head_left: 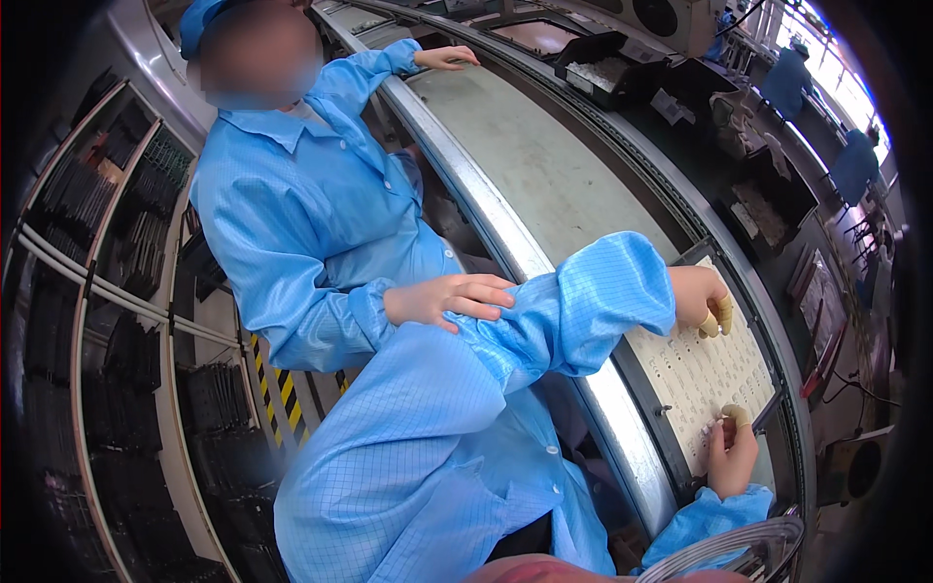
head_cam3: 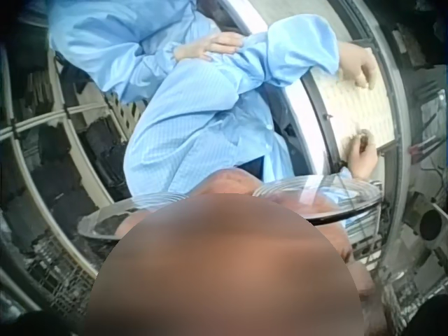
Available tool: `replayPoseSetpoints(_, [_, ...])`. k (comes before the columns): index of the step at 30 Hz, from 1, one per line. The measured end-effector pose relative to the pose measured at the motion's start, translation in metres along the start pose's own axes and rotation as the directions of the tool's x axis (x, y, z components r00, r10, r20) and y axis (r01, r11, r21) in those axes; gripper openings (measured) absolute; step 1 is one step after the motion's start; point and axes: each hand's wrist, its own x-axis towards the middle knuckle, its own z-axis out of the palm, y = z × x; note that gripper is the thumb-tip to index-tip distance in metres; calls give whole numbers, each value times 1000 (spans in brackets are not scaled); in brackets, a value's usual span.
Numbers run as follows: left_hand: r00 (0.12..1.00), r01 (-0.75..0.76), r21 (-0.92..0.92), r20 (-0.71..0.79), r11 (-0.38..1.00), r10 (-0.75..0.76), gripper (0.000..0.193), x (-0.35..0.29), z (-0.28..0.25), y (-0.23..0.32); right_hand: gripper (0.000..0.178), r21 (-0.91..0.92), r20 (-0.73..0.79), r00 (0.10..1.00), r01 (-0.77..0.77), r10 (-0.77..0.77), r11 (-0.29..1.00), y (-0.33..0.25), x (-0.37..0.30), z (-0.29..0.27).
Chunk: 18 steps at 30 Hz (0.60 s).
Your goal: The recorder is assembling small electronic components onto a large PCB panel on a moving conveyor belt.
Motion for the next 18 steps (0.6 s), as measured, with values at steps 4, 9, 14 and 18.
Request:
replayPoseSetpoints(4, [999,47,-64,-9,997,-47,22,-6,-1,3,13,-59,34,999,1,1,998,2,0,-2])
replayPoseSetpoints(9, [998,57,-137,24,989,-55,21,3,-3,-7,13,-60,50,998,-34,37,998,14,-4,-7])
replayPoseSetpoints(14, [995,75,-127,-54,989,-82,25,18,-5,-10,14,-9,-9,1000,22,-22,1000,21,0,-8])
replayPoseSetpoints(18, [984,100,-384,-98,918,-148,27,21,-11,-17,11,-89,-92,981,164,-172,982,3,4,-8])
